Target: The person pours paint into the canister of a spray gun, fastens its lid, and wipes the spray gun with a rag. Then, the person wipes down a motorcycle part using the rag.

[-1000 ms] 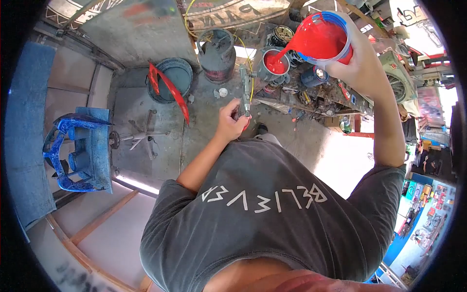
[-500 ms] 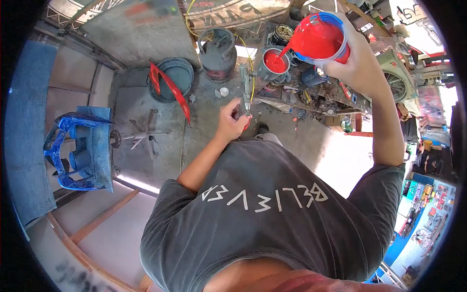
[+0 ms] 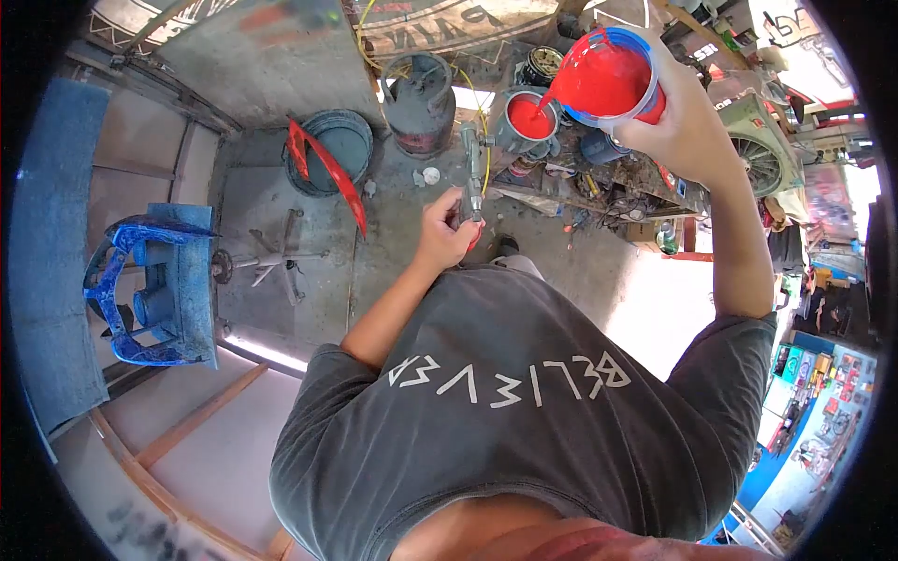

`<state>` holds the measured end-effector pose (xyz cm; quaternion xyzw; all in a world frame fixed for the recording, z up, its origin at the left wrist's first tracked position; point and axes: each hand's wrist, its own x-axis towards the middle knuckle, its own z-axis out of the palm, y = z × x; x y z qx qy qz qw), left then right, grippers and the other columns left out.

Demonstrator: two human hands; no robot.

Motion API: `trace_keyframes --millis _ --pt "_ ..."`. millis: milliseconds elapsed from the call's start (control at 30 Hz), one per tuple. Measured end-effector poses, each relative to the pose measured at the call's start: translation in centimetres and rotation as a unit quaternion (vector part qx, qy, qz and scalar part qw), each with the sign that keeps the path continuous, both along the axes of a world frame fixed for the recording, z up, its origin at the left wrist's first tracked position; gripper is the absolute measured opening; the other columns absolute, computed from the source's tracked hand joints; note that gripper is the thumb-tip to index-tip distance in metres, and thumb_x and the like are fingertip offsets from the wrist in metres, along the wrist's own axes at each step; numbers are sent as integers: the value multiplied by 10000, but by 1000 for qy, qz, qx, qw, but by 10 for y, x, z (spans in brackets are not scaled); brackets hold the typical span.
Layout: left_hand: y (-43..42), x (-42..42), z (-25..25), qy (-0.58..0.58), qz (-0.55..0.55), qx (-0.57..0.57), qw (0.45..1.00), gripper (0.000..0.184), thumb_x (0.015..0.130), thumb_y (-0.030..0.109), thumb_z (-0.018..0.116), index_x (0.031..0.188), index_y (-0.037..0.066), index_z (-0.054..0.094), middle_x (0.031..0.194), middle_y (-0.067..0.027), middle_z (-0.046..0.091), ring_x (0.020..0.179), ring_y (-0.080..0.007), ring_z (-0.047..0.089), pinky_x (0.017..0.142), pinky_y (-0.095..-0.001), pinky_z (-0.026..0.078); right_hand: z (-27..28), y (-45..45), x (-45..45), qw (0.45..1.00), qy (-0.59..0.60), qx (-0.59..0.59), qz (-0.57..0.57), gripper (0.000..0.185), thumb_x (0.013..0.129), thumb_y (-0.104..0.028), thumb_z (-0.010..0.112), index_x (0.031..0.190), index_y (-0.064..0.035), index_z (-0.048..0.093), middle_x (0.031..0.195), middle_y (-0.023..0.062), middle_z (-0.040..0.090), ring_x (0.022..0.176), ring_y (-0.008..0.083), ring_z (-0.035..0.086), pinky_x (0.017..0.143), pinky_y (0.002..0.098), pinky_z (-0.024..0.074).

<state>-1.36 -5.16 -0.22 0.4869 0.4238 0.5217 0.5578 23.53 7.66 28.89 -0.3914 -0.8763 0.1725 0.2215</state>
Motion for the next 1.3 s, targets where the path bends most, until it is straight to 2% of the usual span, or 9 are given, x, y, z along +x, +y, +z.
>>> trace_keyframes --millis 167,267,367,567,667,767,1067,1167,1300 --pt "2 9 10 -50 52 21 997 332 772 -76 556 1091 -29 635 672 6 584 538 -52 519 545 -241 460 -3 1 2 1000 3 -3 1 774 703 -230 788 1374 0 478 1270 209 602 1194 343 594 1036 421 454" --pt "3 9 8 -50 48 16 997 332 775 -77 555 1095 -31 632 662 5 580 535 -54 520 549 -248 469 -3 -1 0 1000 25 -6 6 770 701 -232 794 1369 -7 483 1220 210 627 1138 346 625 1001 418 476" --pt "2 4 4 -21 9 10 1000 307 843 -40 567 1150 -37 579 816 -76 654 640 -105 590 612 -269 497 -1 -1 -1 999 21 -35 7 762 701 -233 805 1361 -15 491 1167 209 651 1076 346 653 964 411 495" --pt "4 3 -2 -7 -1 15 1000 295 841 -30 572 1136 -46 576 813 -77 653 629 -98 580 599 -259 485 -2 -1 -3 999 19 -25 7 738 716 -229 815 1350 -20 503 1149 210 660 1053 342 661 951 407 500" --pt "6 11 7 -35 50 27 998 317 763 -84 555 1059 -25 650 681 7 596 545 -41 521 514 -227 424 -5 3 -1 1000 20 2 18 740 718 -232 817 1353 -20 503 1144 207 663 1055 336 663 950 404 502" --pt "5 6 6 1 14 22 1000 288 828 -18 575 1115 -36 585 804 -70 658 677 -111 610 650 -276 508 -3 2 -3 1000 22 -12 16 747 715 -235 822 1356 -20 503 1146 200 664 1058 323 666 948 396 505" --pt "6 7 6 8 12 22 1000 285 833 -18 576 1118 -31 583 806 -76 663 666 -102 602 631 -268 497 -6 3 -3 999 38 -28 11 732 715 -231 828 1340 -16 515 1141 191 670 1057 301 671 948 386 509" --pt "7 13 5 -30 55 12 998 298 769 -68 602 1056 -14 663 674 40 570 548 -20 479 504 -216 360 -10 4 -1 999 39 -23 13 731 714 -230 830 1337 -13 516 1135 188 672 1052 296 672 948 384 509" --pt "7 14 2 -20 54 15 998 301 762 -54 618 1056 -12 666 674 41 572 558 -17 482 512 -214 364 -12 4 -2 998 49 -25 20 716 713 -221 824 1325 -9 520 1131 183 671 1043 292 672 942 383 509"
